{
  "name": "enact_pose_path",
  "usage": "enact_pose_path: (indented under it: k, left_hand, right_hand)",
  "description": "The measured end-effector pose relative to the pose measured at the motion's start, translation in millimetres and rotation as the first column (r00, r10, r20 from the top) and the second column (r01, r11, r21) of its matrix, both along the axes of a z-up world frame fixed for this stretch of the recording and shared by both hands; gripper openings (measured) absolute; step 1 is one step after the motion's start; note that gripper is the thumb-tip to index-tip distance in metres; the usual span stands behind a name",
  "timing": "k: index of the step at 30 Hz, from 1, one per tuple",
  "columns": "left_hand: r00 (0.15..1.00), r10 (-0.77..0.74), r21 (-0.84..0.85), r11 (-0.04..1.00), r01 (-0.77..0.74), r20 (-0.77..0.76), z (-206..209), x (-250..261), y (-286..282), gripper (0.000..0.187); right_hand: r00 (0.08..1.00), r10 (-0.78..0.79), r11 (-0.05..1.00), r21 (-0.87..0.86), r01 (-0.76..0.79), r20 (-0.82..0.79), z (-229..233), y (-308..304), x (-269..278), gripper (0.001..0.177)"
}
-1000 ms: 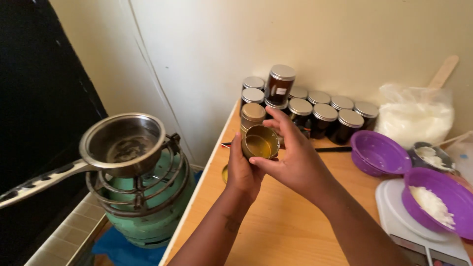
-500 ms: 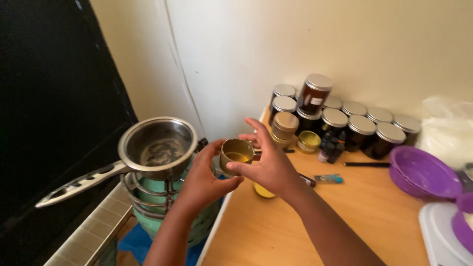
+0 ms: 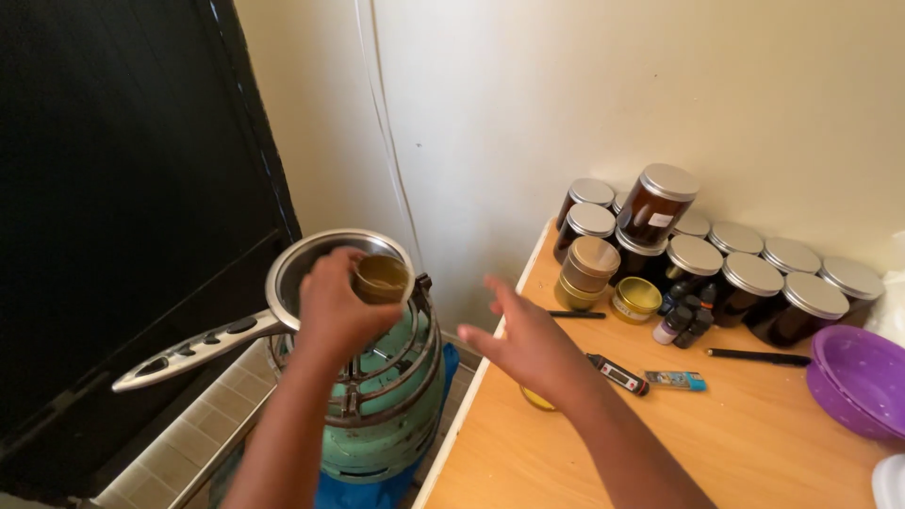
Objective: Checking the temperature of melting wax and cleaning a candle tin lid.
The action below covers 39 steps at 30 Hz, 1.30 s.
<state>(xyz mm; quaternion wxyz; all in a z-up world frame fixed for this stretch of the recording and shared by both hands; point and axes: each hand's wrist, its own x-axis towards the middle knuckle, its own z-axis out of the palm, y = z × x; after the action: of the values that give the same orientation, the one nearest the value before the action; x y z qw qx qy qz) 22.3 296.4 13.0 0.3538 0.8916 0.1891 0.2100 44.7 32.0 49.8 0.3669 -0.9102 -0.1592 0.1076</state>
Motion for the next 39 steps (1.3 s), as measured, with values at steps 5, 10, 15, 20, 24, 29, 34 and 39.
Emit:
enact_pose_path:
  k: [5, 10, 15, 20, 24, 29, 34, 39]
  left_hand:
    - [0.992, 0.014, 0.1, 0.995, -0.001, -0.127, -15.9, 37.5, 38.1, 0.098]
    - [0.947, 0.088, 0.336, 0.941, 0.022, -0.309, -6.7, 50.2, 45.9, 0.077]
    - [0.884, 0.182, 0.43, 0.902, 0.023, -0.43, -4.6, 57.2, 51.6, 0.069]
    - [0.827, 0.189, 0.357, 0.934, 0.015, -0.53, -9.6, 63.5, 61.0, 0.08]
    - [0.873, 0.156, 0.308, 0.951, -0.007, -0.462, 13.3, 49.7, 54.8, 0.077]
    - [0.995, 0.071, 0.36, 0.932, -0.039, -0.074, 45.8, 35.7, 20.7, 0.067]
    - [0.973, -0.216, 0.166, 0.96, 0.227, -0.083, 22.1, 12.1, -56.9, 0.045]
    - [0.853, -0.411, -0.035, 0.905, 0.423, -0.321, -8.1, -4.9, -125.6, 0.035]
  right_hand:
    - [0.982, 0.134, 0.86, -0.477, -0.182, -0.133, -1.1, -18.9, 5.6, 0.074]
    - [0.988, 0.1, 0.874, -0.464, -0.146, -0.121, 23.6, -28.8, -3.0, 0.07]
    - [0.994, 0.028, 0.876, -0.477, -0.076, -0.106, 31.0, -37.2, -7.9, 0.067]
    - [0.99, 0.014, 0.869, -0.488, -0.08, -0.137, 33.1, -40.5, -7.6, 0.063]
    - [0.992, 0.003, 0.86, -0.505, -0.068, -0.128, 31.8, -42.3, -3.7, 0.064]
    - [0.995, 0.009, 0.84, -0.54, -0.06, -0.096, 6.2, -46.5, 16.6, 0.053]
    - [0.999, 0.04, 0.784, -0.621, -0.033, -0.002, -14.3, -43.9, 26.4, 0.032]
    - [0.998, 0.048, 0.774, -0.633, -0.009, 0.044, -30.0, -43.3, 31.0, 0.023]
